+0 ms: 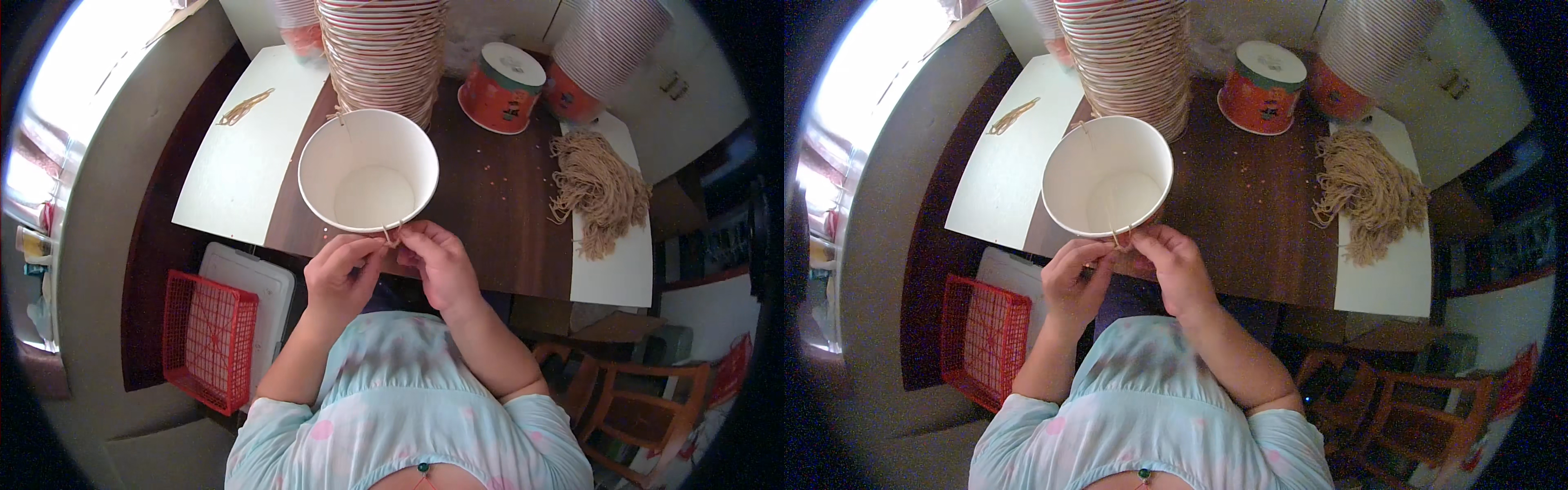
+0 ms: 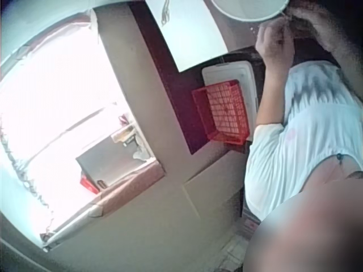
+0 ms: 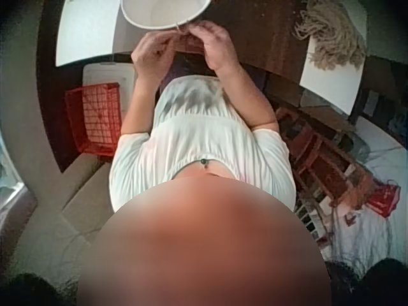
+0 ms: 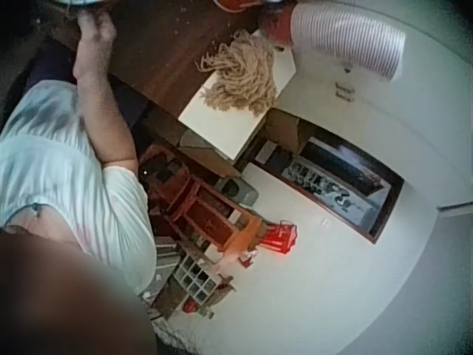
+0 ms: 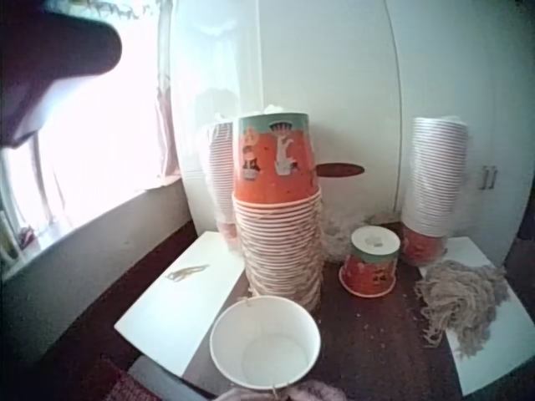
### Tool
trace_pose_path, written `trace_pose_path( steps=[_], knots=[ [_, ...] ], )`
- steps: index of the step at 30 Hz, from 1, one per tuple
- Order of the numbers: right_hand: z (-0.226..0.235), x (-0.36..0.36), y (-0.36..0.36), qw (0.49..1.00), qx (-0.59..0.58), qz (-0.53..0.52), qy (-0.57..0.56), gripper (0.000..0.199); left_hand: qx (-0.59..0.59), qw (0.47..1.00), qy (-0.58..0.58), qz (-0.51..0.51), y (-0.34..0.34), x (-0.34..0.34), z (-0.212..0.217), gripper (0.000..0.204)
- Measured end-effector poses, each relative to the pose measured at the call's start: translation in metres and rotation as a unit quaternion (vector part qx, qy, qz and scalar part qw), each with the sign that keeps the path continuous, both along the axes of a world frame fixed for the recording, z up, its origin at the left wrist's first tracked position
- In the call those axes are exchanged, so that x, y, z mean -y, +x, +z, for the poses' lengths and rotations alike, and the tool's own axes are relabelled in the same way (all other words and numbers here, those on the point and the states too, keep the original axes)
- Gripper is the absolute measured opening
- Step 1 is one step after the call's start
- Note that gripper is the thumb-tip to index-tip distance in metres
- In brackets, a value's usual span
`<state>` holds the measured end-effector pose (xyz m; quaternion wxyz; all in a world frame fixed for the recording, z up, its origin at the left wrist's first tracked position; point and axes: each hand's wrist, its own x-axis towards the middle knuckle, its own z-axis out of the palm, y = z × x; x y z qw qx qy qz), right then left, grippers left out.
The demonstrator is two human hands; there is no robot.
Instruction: Tying individual rubber bands around the rims of paper cups for assembly or packaging.
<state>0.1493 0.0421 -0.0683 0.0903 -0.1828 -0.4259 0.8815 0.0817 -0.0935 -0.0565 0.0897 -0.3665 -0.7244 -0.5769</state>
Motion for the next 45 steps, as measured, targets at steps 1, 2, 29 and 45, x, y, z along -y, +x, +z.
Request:
trace_pose_path(
  steps=[1, 2, 29, 45],
  knots=[
    [0.0, 0.0, 0.0, 1.0, 0.0, -0.002, 0.0, 0.02, -0.051, 0.999, -0.005, -0.005, -0.001, -0.002, 0.0, 0.02],
    [0.001, 0.0, 0.001, 1.0, -0.011, 0.002, 0.026, 0.02, -0.102, 0.995, -0.01, -0.01, -0.002, -0.003, 0.001, 0.022],
    [0.012, -0.005, 0.008, 0.997, -0.061, 0.053, 0.007, 0.016, -0.348, 0.92, -0.166, -0.065, -0.033, -0.002, 0.037, 0.034],
    [-0.006, -0.014, 0.002, 0.993, -0.044, 0.035, -0.105, 0.01, -0.325, 0.928, -0.166, -0.071, -0.03, 0.001, 0.034, 0.021]
  ],
)
